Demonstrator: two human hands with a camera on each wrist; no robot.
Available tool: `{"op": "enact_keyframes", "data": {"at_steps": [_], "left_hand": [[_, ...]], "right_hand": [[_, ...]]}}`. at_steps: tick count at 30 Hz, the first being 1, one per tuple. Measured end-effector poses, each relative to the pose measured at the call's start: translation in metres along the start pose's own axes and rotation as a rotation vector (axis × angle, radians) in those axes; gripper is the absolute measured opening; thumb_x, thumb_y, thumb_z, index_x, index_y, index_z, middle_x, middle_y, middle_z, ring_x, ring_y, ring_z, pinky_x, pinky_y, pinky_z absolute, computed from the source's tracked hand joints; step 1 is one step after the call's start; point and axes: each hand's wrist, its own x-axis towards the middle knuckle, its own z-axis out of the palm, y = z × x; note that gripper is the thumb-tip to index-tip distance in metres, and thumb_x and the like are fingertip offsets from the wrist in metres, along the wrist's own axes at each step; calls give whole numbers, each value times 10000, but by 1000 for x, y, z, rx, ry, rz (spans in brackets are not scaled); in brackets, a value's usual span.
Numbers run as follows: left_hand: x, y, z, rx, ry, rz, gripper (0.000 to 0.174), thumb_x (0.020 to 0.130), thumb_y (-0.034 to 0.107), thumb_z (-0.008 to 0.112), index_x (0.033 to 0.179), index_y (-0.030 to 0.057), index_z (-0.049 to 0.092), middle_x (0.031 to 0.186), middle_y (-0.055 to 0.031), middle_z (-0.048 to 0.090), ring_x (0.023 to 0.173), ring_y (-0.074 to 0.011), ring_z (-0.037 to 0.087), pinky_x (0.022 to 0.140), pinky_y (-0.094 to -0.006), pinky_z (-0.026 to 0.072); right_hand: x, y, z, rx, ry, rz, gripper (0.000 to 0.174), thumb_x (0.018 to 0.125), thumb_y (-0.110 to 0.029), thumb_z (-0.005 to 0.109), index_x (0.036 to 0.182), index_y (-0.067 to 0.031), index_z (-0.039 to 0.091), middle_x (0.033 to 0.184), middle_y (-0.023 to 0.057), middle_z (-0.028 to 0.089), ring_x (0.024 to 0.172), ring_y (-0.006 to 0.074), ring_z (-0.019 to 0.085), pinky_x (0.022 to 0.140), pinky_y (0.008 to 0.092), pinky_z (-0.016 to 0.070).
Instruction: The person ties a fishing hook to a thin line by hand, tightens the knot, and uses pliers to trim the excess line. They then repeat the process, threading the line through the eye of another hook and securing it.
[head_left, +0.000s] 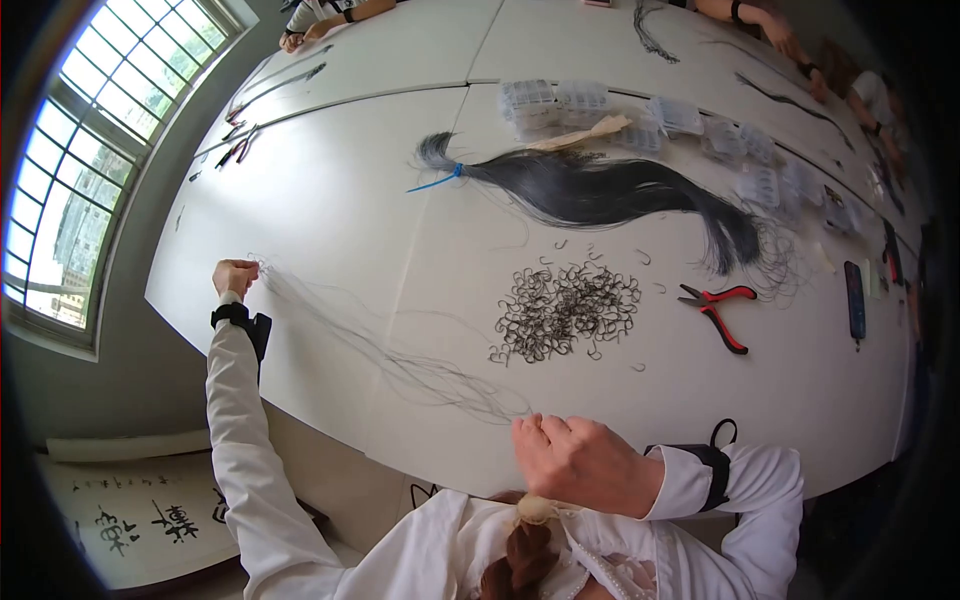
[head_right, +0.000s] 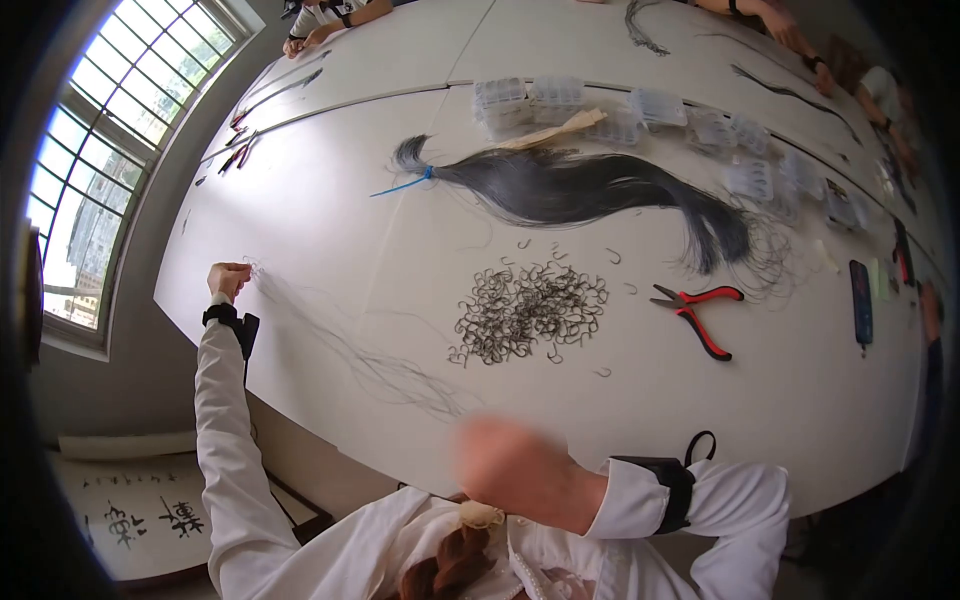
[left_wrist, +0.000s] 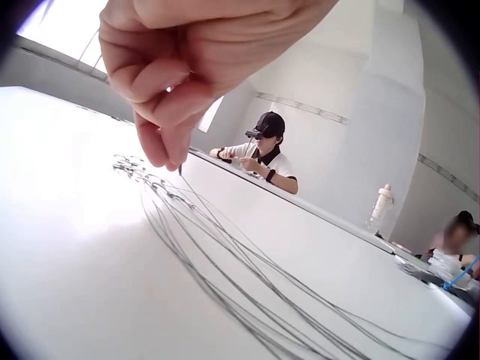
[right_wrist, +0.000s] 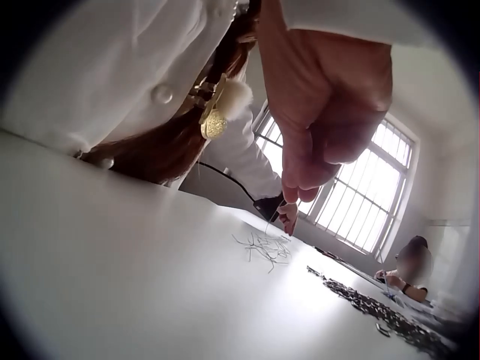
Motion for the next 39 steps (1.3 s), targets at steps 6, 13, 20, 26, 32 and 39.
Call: {"op": "enact_keyframes", "data": {"at_steps": [6, 13, 20, 26, 32, 39], "left_hand": [[-8, 9, -10, -2, -38, 10, 247, 704, 17, 689, 950, -11, 694, 630, -89, 650, 469, -105, 531, 441, -222, 416], [-6, 37, -16, 251, 79, 209, 154, 747, 169, 675, 736, 16, 675, 606, -65, 650, 460, -95, 524, 457, -231, 430], [-94, 197, 26, 22, -184, 578, 109, 801, 102, 639, 745, 9, 632, 612, -53, 618, 427, -69, 481, 401, -205, 374], [-195, 291, 91, 65, -589, 998, 110, 811, 92, 640, 734, 13, 648, 631, -50, 631, 443, -98, 555, 413, -215, 428], [-220, 319, 145, 122, -766, 1196, 95, 780, 96, 685, 742, 14, 655, 642, -62, 641, 460, -124, 586, 422, -235, 452], [-191, 302, 198, 129, -638, 1406, 140, 675, 66, 747, 759, 16, 647, 706, -79, 656, 587, -159, 633, 456, -262, 485]], "right_hand": [[-14, 20, -15, 118, 10, -33, 265, 756, -86, 589, 1001, 4, 635, 775, 93, 607, 714, 146, 579, 614, 240, 458], [-40, 72, -52, 187, 54, 193, 263, 699, -43, 608, 953, 20, 625, 696, 54, 544, 671, 180, 570, 623, 281, 480], [-38, 186, -27, 363, 57, 491, 79, 751, -57, 654, 813, -8, 660, 771, 124, 641, 735, 270, 634, 660, 347, 504], [-11, 244, 21, 302, -19, 583, 127, 697, -77, 708, 773, -5, 637, 763, 106, 630, 723, 254, 614, 657, 358, 490], [-4, 250, 37, 195, -83, 598, 117, 664, -103, 720, 704, -34, 634, 749, 92, 628, 742, 257, 620, 686, 370, 497], [-10, 246, 17, 263, 34, 644, 69, 689, -91, 704, 721, -40, 670, 683, 84, 653, 671, 233, 631, 640, 331, 497]]}}
